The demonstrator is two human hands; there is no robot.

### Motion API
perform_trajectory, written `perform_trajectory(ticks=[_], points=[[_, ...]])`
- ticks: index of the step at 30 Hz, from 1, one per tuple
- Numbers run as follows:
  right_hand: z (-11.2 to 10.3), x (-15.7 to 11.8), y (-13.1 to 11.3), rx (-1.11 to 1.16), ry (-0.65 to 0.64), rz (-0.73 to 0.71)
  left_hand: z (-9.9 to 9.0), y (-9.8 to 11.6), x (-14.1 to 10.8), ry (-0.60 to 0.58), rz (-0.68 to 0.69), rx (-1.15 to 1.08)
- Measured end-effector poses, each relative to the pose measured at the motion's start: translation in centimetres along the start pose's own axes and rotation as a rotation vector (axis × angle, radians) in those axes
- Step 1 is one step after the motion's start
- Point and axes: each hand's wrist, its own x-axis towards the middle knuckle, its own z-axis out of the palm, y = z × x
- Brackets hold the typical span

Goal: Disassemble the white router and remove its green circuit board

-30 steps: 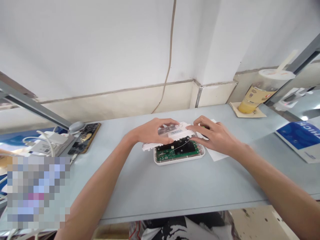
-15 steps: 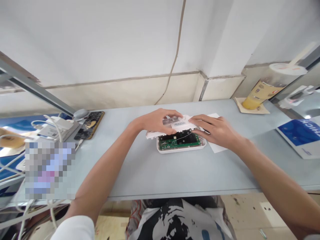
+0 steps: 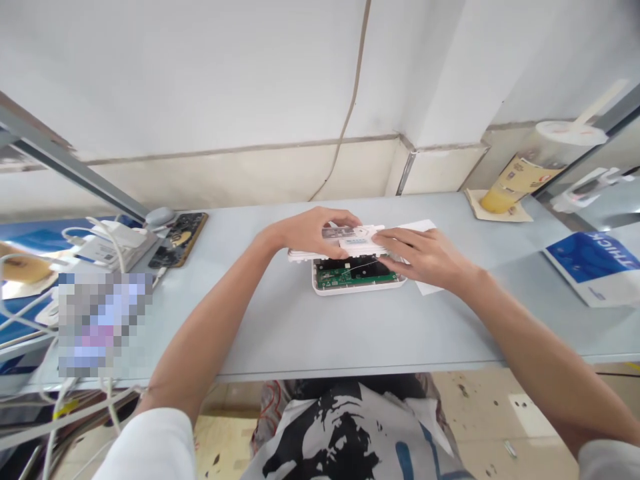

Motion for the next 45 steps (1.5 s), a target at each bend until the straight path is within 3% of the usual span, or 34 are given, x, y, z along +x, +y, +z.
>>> perform_trajectory(ticks=[5,14,18,26,45], points=[[0.27,0.09,-0.11,-0.037,0.047,-0.07,-0.06,-0.34,-0.07,-0.004,0.001,0.005],[0.72,0.35,-0.54,-0.037,0.122,0.009,-0.13,-0.5,-0.07,-0.01,-0.012,-0.057],[0.55,0.25,-0.28,0.032,0.095,0.058,-0.23,-0.33,-0.17,-0.016,-0.008,-0.04],[-0.11,0.56,-0.47,-0.092,0.095,-0.077,-0.46,0.16,-0.12,-0.103,-0.056,-0.089],[0.22,0.33,-0.47,0.065,0.07,-0.034,-0.39,-0.61,-0.63,-0.08,-0.093,-0.066]])
